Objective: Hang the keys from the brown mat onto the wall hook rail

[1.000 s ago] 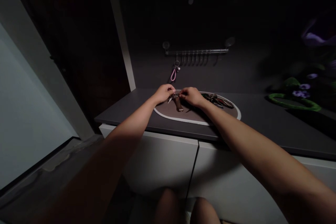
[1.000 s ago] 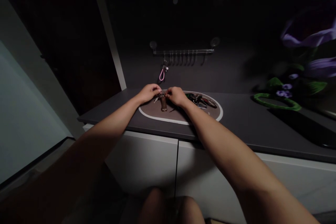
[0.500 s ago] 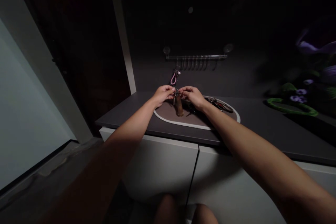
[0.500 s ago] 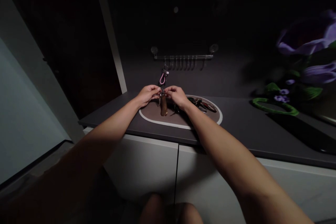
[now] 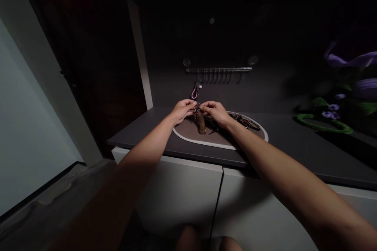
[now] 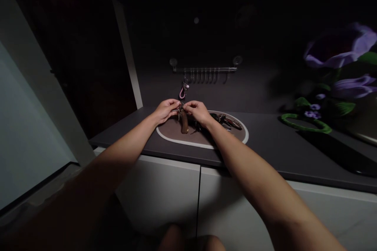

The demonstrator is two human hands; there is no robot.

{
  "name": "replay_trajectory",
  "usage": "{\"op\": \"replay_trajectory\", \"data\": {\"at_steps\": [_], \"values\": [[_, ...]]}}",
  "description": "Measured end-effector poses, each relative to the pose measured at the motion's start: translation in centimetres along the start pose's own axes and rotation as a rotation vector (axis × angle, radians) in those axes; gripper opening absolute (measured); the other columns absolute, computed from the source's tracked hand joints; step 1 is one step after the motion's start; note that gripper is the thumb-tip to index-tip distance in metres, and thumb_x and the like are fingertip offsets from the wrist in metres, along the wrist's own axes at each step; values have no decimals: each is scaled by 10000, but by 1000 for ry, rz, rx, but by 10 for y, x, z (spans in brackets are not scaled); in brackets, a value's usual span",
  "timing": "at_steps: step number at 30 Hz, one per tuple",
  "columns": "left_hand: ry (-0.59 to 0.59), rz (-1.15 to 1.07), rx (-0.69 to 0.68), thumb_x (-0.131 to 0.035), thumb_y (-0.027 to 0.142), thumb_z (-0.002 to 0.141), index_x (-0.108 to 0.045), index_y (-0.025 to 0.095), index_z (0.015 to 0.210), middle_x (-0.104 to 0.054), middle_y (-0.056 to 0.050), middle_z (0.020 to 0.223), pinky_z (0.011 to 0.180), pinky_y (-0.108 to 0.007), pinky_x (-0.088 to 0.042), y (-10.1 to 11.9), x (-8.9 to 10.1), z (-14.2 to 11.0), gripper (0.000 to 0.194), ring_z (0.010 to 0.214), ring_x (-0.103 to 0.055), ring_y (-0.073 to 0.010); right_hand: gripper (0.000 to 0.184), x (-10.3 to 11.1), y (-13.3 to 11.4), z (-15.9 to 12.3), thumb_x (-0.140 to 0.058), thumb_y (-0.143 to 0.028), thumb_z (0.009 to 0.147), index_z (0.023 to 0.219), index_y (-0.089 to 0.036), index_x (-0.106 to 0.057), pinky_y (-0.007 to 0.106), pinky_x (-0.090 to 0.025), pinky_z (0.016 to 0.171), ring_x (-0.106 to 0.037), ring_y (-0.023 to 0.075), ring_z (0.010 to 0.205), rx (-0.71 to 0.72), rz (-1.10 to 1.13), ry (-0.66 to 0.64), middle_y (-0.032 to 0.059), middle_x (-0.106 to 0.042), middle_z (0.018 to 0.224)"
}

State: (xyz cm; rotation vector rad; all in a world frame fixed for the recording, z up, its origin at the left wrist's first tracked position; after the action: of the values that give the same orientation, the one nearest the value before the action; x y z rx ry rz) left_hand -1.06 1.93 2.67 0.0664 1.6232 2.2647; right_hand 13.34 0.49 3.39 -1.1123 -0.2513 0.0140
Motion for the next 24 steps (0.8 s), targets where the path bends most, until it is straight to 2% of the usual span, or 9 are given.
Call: {"op": "replay_trajectory", "data": {"at_steps": [12, 16, 20, 24], "values": [[-12, -27, -2, -699, 283, 640, -599, 115, 828, -602, -33, 807, 711, -271, -477, 0, -3, -1, 271, 740, -564, -92, 253, 5, -6, -3, -648, -355, 621, 759, -149, -594, 236, -420, 699, -516, 91, 691, 63, 58, 40, -15, -576, 715], [22, -34, 4, -697, 284, 643, -613, 129, 885, -616, -57, 883, 715, -259, -475, -2, -3, 0, 299, 781, -575, -102, 270, 10, -8, -3, -629, -388, 630, 770, -163, -575, 236, -417, 696, -509, 95, 702, 86, 36, 107, -18, -565, 729], [100, 6, -29, -677, 303, 654, -623, 123, 843, -611, -47, 792, 595, -196, -456, -2, 1, 2, 267, 687, -569, -87, 286, 15, -8, 1, -641, -398, 600, 759, -174, -562, 227, -411, 667, -506, 93, 688, 78, 82, 185, -20, -562, 732], [221, 34, -21, -641, 319, 677, -604, 113, 748, -588, -32, 692, 463, -151, -380, -4, 6, 5, 221, 558, -528, -59, 303, 19, -12, 10, -647, -406, 571, 735, -171, -549, 219, -398, 614, -498, 88, 642, 62, 119, 255, -22, -556, 699]]}}
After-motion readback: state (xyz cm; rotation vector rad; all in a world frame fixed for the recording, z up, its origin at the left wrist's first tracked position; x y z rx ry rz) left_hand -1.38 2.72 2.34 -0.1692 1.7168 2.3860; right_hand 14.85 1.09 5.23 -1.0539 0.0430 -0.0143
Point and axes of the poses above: each hand's wrist, its own z-axis towards the middle knuckle, its own x-axis out of the back of the hand, y = z × x, the point moved 3 cm from there along z, towards the middle knuckle
